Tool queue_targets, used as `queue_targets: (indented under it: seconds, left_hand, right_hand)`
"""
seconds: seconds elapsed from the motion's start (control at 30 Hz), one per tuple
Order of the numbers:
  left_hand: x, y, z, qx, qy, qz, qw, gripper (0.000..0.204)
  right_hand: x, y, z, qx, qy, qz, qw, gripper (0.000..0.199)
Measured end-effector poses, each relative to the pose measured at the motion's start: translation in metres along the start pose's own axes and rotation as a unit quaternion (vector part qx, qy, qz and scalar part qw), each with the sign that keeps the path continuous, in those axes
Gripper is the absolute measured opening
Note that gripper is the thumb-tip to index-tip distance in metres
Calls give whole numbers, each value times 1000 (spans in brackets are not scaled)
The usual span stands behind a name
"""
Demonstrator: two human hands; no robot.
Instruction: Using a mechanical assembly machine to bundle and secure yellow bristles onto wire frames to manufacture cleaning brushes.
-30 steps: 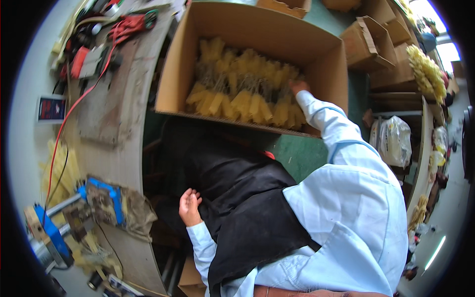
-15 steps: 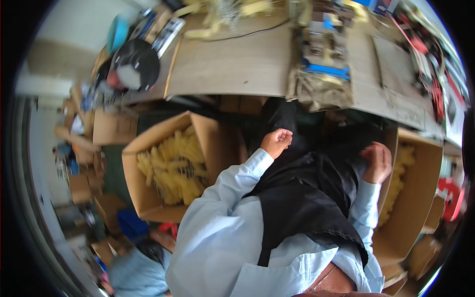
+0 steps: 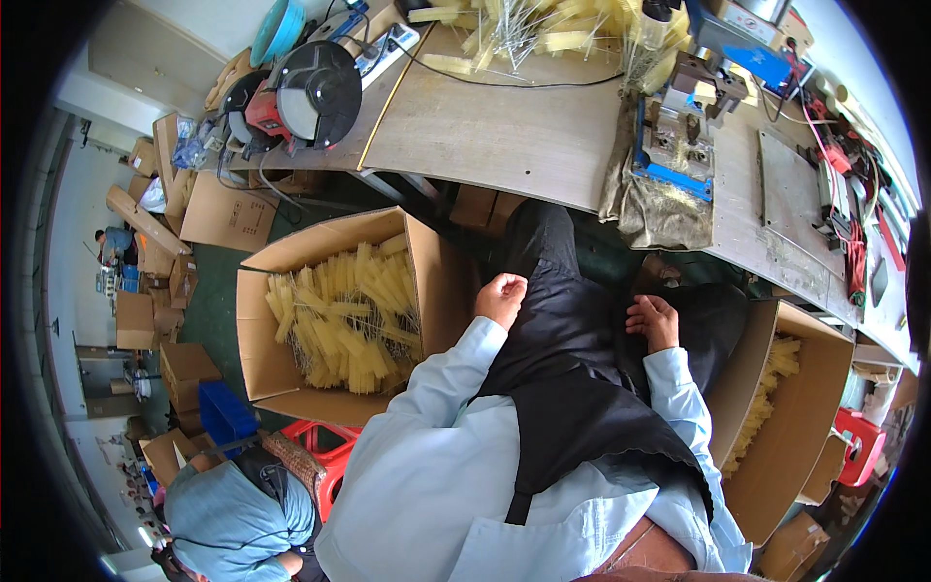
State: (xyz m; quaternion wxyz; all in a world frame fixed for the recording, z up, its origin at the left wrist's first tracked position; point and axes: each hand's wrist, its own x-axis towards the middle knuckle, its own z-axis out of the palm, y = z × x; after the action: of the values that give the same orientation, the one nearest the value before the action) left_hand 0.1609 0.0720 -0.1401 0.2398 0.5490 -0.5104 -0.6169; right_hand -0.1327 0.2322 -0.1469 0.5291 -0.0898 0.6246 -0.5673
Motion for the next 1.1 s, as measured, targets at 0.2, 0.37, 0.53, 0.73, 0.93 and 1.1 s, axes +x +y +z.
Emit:
queue_targets:
  seconds: [0.2,0.37,0.53,0.73,0.93,1.1]
  left_hand:
    - [11,0,1,140,122,162,969,16]
    - [-12,10,-10,207,194,175,943,16]
    - [-30,-5,-27,167,222,171,945,14]
    - [-45,-5,-29,210,222,149,940,13]
    - [-53,5,-22,233,203,176,935,13]
    - [-71,21,-3,208,159,260,930,14]
  right_hand:
    - [-12,-6,-2,23,7,-4,1000,27]
    - [-14,-9,-2,55,-20,7,998,27]
    - [-15,-10,-4,76,-28,4,997,26]
    - [-13,-8,-15,130,-45,-5,991,25]
    - [-13,-6,-24,181,-41,-18,982,25]
    - [-14,-3,-24,205,-43,-23,977,25]
